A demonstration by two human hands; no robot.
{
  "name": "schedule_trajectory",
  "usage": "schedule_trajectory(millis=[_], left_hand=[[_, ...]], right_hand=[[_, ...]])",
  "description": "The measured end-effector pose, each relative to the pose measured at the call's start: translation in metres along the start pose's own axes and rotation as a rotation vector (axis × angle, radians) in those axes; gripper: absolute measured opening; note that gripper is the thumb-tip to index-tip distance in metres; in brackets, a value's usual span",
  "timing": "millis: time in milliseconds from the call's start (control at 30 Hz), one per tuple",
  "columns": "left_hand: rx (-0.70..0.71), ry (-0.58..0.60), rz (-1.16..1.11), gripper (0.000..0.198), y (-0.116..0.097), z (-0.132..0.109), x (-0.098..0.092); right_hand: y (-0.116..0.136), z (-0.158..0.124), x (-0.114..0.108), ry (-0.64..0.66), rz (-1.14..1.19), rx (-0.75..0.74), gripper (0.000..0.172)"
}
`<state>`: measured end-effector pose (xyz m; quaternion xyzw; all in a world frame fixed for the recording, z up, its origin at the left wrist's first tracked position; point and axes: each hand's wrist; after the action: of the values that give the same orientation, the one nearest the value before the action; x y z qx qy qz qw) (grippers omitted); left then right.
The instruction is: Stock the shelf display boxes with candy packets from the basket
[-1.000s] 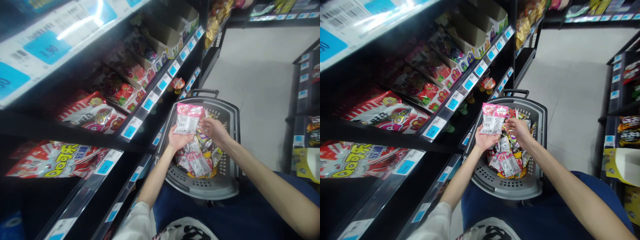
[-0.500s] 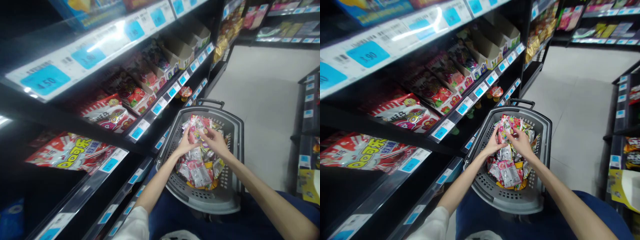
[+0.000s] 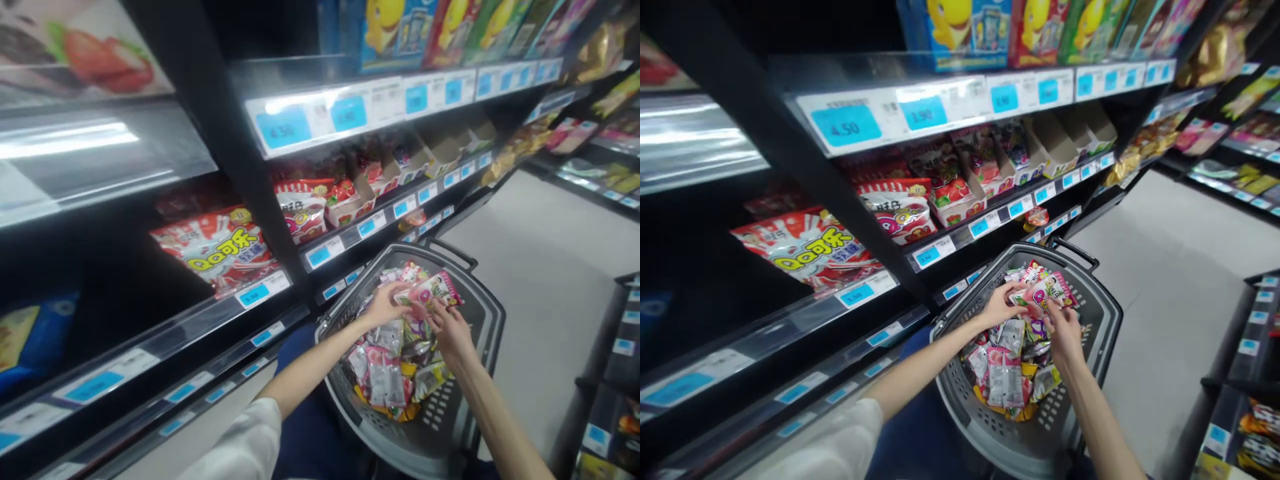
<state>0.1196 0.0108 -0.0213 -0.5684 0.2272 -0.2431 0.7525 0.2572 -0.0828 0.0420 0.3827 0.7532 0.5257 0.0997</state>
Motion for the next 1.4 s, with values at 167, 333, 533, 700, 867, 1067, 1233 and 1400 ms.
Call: schedule_trajectory(millis=[167, 333, 533, 700, 867, 1067, 1233, 1400], left_hand=[[0.145, 0.115, 0.166, 0.040, -0.008, -0.006, -0.002], [0.259, 0.302, 0.288, 0.043, -0.008, -0.010, -0.003], [0.196, 0.350, 0.553, 0.067, -0.006, -0.010, -0.009], [0.094, 0.449, 0.774, 0.046, 0.007, -0.013, -0.010], [0.080, 0.566, 0.899, 0.027, 0.016, -0.016, -0.007], [0.040, 0.569, 0.981, 0.023, 0.024, -0.011, -0.006], [0.023, 0.560, 1.013, 0.021, 0.026, -0.010, -0.008], [0.018, 0.578, 1.011, 0.021, 0.026, -0.011, -0.006]], right_hand=[[-0.004, -0.016, 0.008, 0.137, -0.023, 0.044, 0.057], [-0.003, -0.016, 0.012, 0.158, -0.110, -0.023, 0.054], [0.017, -0.018, 0.014, 0.154, -0.235, -0.167, 0.054], [0.066, -0.013, 0.038, 0.106, -0.299, -0.418, 0.052], [0.128, 0.005, 0.128, 0.185, -0.322, -0.880, 0.058], [0.165, 0.042, 0.240, 0.157, -0.443, -1.089, 0.075], [0.166, 0.068, 0.268, 0.029, -0.745, -0.949, 0.069], [0.173, 0.065, 0.255, 0.009, -0.944, -0.932, 0.071]])
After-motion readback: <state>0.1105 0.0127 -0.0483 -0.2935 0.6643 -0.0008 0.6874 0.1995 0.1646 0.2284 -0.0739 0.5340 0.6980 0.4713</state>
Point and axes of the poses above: each hand's wrist, its own z-axis towards the middle knuckle, its own x-axis out of the palm, y = z × x, and after that the axes turned 7 degrees about y, right-handed
